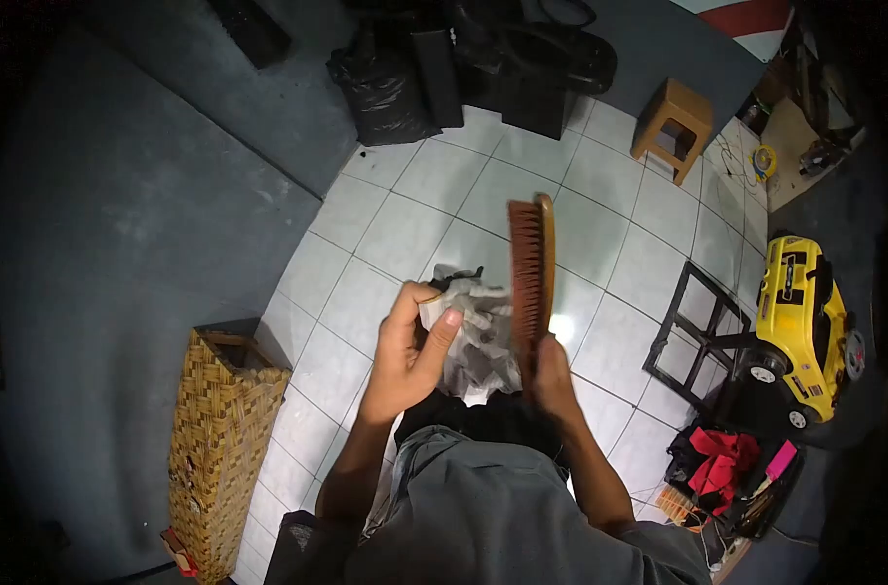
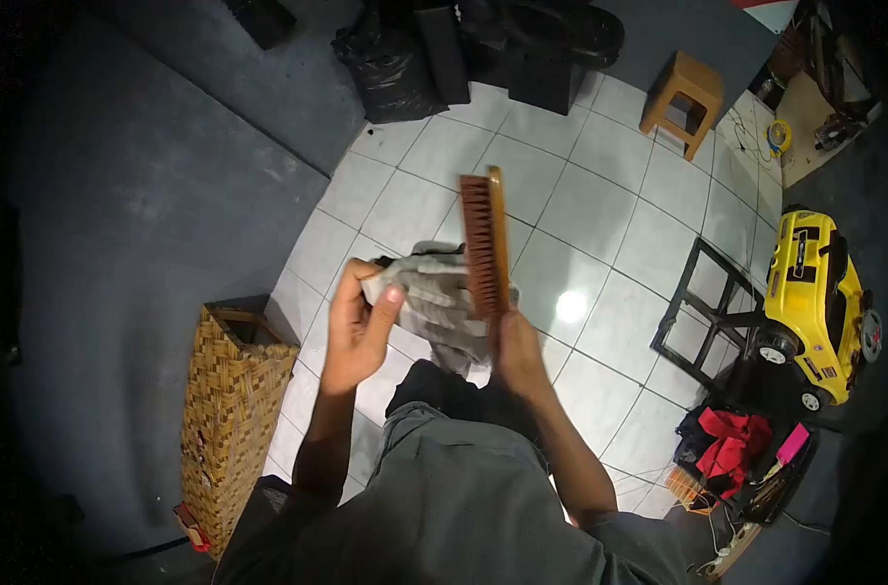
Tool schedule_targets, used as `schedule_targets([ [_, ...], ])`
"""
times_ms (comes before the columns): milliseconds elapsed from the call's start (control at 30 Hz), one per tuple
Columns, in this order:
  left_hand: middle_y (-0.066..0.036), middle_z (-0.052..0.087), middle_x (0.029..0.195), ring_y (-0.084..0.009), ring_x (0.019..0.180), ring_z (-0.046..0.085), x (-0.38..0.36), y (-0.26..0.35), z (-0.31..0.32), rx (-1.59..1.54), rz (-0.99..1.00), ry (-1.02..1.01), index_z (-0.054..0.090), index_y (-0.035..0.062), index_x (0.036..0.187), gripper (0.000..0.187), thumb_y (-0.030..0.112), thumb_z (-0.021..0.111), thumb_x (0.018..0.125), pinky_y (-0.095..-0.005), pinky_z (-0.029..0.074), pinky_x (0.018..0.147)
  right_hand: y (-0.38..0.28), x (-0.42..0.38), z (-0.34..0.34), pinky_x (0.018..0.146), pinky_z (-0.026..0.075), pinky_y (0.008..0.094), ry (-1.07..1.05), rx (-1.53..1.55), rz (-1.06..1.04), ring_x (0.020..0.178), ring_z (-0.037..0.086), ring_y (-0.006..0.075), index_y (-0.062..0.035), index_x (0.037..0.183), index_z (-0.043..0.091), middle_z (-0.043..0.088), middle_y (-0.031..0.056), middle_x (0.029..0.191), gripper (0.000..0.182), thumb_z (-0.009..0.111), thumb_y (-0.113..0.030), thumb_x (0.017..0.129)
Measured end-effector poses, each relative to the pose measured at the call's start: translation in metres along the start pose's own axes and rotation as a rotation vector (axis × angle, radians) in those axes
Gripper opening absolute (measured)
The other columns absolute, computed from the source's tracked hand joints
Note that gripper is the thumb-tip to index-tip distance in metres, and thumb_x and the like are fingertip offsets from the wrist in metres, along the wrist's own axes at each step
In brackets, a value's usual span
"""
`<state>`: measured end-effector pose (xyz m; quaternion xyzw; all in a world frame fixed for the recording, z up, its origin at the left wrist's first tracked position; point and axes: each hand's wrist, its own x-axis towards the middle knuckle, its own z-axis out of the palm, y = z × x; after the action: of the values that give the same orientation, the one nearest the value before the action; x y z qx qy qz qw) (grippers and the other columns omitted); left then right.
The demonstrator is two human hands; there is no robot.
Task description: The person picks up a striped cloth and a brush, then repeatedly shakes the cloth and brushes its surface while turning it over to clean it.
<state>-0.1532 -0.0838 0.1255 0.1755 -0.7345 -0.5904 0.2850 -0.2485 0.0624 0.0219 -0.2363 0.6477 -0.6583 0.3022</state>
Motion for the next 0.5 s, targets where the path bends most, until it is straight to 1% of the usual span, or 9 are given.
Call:
schedule_targets([
  [67, -0.003, 0.045, 0.089, -0.0060, 0.078, 0.039, 0.003, 0.034, -0.005, -0.107, -0.026, -0.047, 0.042, 0.0019, 0.092, 0.012, 0.004, 0.052, 0.086, -0.0188, 0.033, 0.065, 0.006, 0.010, 0.019, 0.051, 0.037, 0.0273, -0.234, 0.037, -0.049, 0.055, 0.047, 0.0135, 0.0003, 0.093, 0.050, 0.047, 0.0056, 0.061, 0.045, 0.029, -0.040, 0.094],
  [133, -0.002, 0.044, 0.086, -0.0084, 0.076, 0.041, 0.010, 0.047, -0.018, 0.134, 0.255, 0.029, 0.041, 0.0036, 0.093, 0.015, 0.006, 0.054, 0.085, -0.0225, 0.036, 0.067, 0.042, 0.022, 0.036, 0.052, 0.041, 0.0313, -0.324, 0.005, -0.146, 0.055, 0.052, 0.0188, 0.0008, 0.094, 0.051, 0.052, 0.0101, 0.062, 0.046, 0.032, -0.041, 0.093],
  [167, -0.002, 0.043, 0.086, -0.0090, 0.075, 0.042, 0.011, 0.052, -0.031, 0.225, 0.386, 0.067, 0.041, 0.0044, 0.093, 0.016, 0.008, 0.055, 0.085, -0.0231, 0.037, 0.067, 0.065, 0.028, 0.037, 0.057, 0.043, 0.0370, -0.324, -0.231, -0.124, 0.061, 0.055, 0.0273, 0.0003, 0.097, 0.052, 0.056, 0.0159, 0.069, 0.044, 0.034, -0.040, 0.092],
  [200, -0.003, 0.044, 0.086, -0.0098, 0.076, 0.043, 0.009, 0.056, -0.042, 0.062, 0.413, 0.156, 0.040, 0.0048, 0.093, 0.019, 0.011, 0.056, 0.085, -0.0235, 0.038, 0.069, 0.084, 0.031, 0.035, 0.061, 0.045, 0.0428, -0.316, -0.469, -0.102, 0.067, 0.059, 0.0357, -0.0003, 0.101, 0.053, 0.059, 0.0218, 0.075, 0.043, 0.037, -0.039, 0.091],
  [233, -0.003, 0.044, 0.086, -0.0105, 0.077, 0.045, 0.007, 0.061, -0.050, -0.105, 0.440, 0.245, 0.039, 0.0053, 0.094, 0.022, 0.015, 0.057, 0.085, -0.0240, 0.040, 0.070, 0.097, 0.035, 0.023, 0.070, 0.043, 0.0494, -0.415, -0.686, 0.121, 0.079, 0.056, 0.0438, -0.0041, 0.107, 0.054, 0.059, 0.0259, 0.088, 0.040, 0.038, -0.037, 0.090],
  [267, -0.003, 0.044, 0.086, -0.0109, 0.078, 0.046, 0.006, 0.072, -0.054, -0.193, 0.453, 0.329, 0.038, 0.0054, 0.095, 0.026, 0.019, 0.058, 0.085, -0.0242, 0.040, 0.071, 0.181, 0.033, 0.004, 0.071, 0.045, 0.0476, -0.441, -0.884, 0.031, 0.077, 0.058, 0.0409, -0.0043, 0.107, 0.055, 0.060, 0.0238, 0.087, 0.041, 0.037, -0.038, 0.090],
  [333, -0.003, 0.044, 0.086, -0.0114, 0.079, 0.047, 0.001, 0.086, -0.058, -0.282, 0.465, 0.417, 0.036, 0.0056, 0.096, 0.030, 0.022, 0.058, 0.085, -0.0244, 0.041, 0.072, 0.192, 0.018, -0.030, 0.072, 0.047, 0.0461, -0.519, -1.050, 0.171, 0.078, 0.060, 0.0384, -0.0014, 0.101, 0.058, 0.061, 0.0223, 0.089, 0.046, 0.035, -0.040, 0.090],
  [400, -0.003, 0.044, 0.085, -0.0121, 0.081, 0.048, -0.005, 0.088, -0.061, -0.341, 0.446, 0.522, 0.034, 0.0056, 0.099, 0.037, 0.026, 0.060, 0.083, -0.0245, 0.042, 0.073, 0.223, 0.007, -0.051, 0.072, 0.048, 0.0439, -0.465, -1.171, 0.506, 0.078, 0.061, 0.0363, 0.0004, 0.093, 0.061, 0.062, 0.0207, 0.092, 0.048, 0.035, -0.040, 0.090],
  [500, -0.011, 0.050, 0.097, -0.0179, 0.089, 0.053, -0.015, 0.074, -0.083, -0.285, 0.512, 0.356, 0.037, 0.0024, 0.107, 0.030, 0.021, 0.051, 0.088, -0.0303, 0.045, 0.080, 0.227, -0.006, -0.074, 0.075, 0.047, 0.0430, -0.373, -0.994, 0.597, 0.086, 0.059, 0.0375, 0.0053, 0.089, 0.061, 0.060, 0.0271, 0.087, 0.049, 0.036, -0.037, 0.088],
])
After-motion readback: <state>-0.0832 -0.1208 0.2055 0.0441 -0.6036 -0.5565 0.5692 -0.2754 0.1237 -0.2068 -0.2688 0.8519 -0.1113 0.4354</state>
